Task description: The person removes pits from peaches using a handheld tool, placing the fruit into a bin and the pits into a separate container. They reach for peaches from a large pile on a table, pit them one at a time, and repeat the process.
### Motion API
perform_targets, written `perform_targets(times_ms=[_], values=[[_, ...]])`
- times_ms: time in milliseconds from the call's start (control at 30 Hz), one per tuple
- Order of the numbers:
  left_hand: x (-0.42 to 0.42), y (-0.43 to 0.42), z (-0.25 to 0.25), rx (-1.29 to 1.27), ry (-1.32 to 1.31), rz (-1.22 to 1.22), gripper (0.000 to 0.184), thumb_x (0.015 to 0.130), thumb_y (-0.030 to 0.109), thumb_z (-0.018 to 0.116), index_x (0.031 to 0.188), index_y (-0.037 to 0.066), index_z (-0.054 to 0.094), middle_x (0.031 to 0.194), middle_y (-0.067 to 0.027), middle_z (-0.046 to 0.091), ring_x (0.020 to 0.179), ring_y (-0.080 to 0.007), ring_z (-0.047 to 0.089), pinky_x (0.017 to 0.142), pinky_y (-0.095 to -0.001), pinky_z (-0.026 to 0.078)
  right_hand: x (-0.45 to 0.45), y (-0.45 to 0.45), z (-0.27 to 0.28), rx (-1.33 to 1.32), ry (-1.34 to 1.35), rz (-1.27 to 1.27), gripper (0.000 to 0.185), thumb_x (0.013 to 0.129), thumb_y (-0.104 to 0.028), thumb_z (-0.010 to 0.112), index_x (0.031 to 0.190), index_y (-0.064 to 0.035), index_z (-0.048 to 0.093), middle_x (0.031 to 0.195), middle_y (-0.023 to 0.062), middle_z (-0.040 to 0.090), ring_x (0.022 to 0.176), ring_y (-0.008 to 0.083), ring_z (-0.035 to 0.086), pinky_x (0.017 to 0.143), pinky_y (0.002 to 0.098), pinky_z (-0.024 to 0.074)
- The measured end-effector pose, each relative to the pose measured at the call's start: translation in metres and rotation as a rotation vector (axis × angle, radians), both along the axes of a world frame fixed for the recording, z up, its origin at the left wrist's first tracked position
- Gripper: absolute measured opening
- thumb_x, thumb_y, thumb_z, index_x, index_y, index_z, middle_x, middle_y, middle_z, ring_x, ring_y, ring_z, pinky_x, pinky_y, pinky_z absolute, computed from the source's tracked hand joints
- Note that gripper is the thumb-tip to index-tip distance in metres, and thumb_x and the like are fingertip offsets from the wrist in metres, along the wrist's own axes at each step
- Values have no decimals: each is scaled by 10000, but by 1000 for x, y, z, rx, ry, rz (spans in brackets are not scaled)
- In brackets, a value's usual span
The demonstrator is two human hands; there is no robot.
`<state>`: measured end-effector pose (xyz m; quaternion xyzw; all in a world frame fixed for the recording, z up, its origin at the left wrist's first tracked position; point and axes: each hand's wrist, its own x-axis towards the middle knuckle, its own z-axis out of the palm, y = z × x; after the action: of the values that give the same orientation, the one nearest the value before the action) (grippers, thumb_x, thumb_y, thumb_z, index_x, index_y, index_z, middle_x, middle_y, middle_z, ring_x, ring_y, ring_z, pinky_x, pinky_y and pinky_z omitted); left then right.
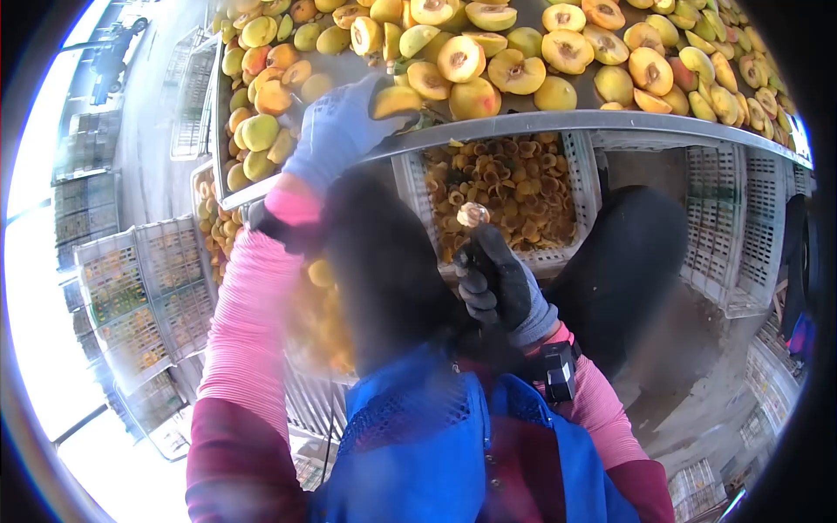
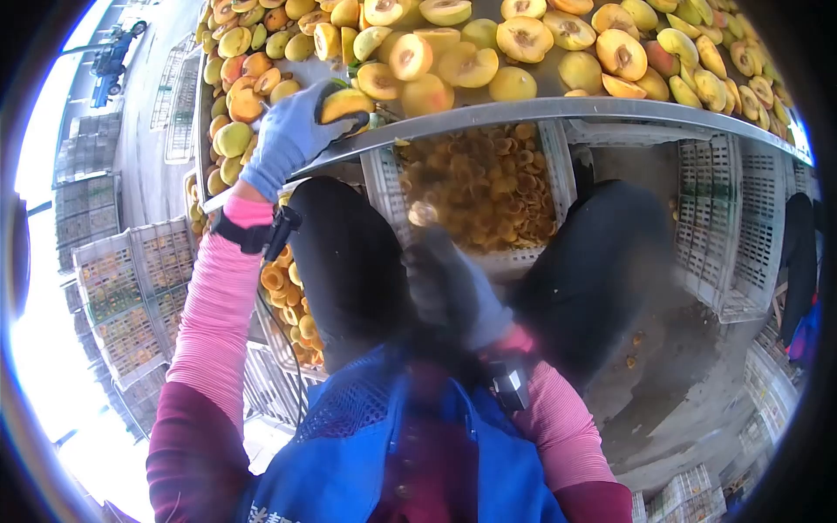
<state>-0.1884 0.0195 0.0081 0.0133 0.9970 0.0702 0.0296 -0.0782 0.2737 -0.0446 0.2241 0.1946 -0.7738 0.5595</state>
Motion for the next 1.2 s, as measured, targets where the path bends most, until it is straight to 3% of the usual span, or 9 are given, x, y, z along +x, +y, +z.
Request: perform_targets(times_ms=[233, 400, 533, 633, 733, 800, 900, 967, 1200], values=[[78, 68, 35, 950, 0, 203, 258, 817, 221, 637, 954, 6, 600, 827, -162, 642, 760, -284, 640, 694, -342, 473, -10, 10, 58, -223, 389, -106, 327, 948, -337, 439, 948, -22, 524, 746, 38, 529, 634, 118, 496, 542, 264, 387], [111, 67, 14, 736, 281, 133, 213, 894, 199, 565, 925, -11, 590, 780, -126, 602, 719, -229, 588, 660, -303, 452, -2, -4, 57, 277, 562, -71, 204, 904, -140, 494, 1051, -2, 529, 796, 115, 569, 692, 231, 557, 615, 340, 440], [128, 75, 12, 534, 481, -228, 402, 722, -6, 669, 1097, -11, 523, 896, -148, 564, 726, -275, 581, 612, -364, 478, 16, -23, 29, 534, 1378, -447, 238, 917, -187, 534, 1081, -14, 528, 747, 69, 570, 529, 140, 502, 457, 260, 382], [139, 83, -11, 536, 605, -193, 593, 699, -36, 666, 1238, -7, 419, 948, -188, 557, 751, -309, 584, 615, -381, 490, 27, -21, 23, 455, 1229, -449, 268, 921, -187, 522, 1124, -13, 519, 851, 85, 575, 571, 161, 514, 476, 261, 395], [151, 87, -33, 681, 525, -92, 713, 703, -13, 676, 1325, -2, 326, 983, -209, 556, 785, -334, 588, 615, -400, 499, 39, -5, 23, 256, 524, -172, 323, 885, -90, 523, 1200, -22, 507, 1099, 146, 565, 847, 277, 601, 716, 328, 485], [155, 91, -39, 759, 489, -68, 719, 705, -4, 681, 1327, -10, 320, 1005, -216, 555, 800, -336, 591, 613, -405, 503, 35, 4, 38, 462, 867, 84, 319, 880, -62, 532, 1191, -4, 497, 1093, 147, 555, 843, 247, 597, 694, 318, 489], [154, 93, -32, 733, 502, -115, 694, 705, 1, 681, 1306, -24, 335, 1026, -230, 551, 813, -340, 594, 610, -403, 511, 51, -15, 9, 823, 1552, -392, 292, 864, -130, 582, 1110, 13, 514, 944, 177, 589, 771, 298, 603, 634, 355, 476], [157, 96, -28, 677, 472, -82, 662, 701, 4, 684, 1280, -28, 364, 1020, -232, 548, 811, -342, 591, 605, -397, 510, 34, 1, 49, 835, 1532, -106, 289, 863, -162, 590, 1083, 11, 514, 872, 200, 593, 754, 342, 599, 621, 380, 464], [156, 113, -13, 667, 480, -57, 554, 663, 7, 680, 1169, -55, 464, 958, -210, 534, 774, -347, 570, 597, -381, 492, 45, 2, 37, 704, 1388, -111, 276, 893, -200, 547, 1071, 7, 511, 835, 215, 591, 736, 377, 589, 628, 413, 451]])
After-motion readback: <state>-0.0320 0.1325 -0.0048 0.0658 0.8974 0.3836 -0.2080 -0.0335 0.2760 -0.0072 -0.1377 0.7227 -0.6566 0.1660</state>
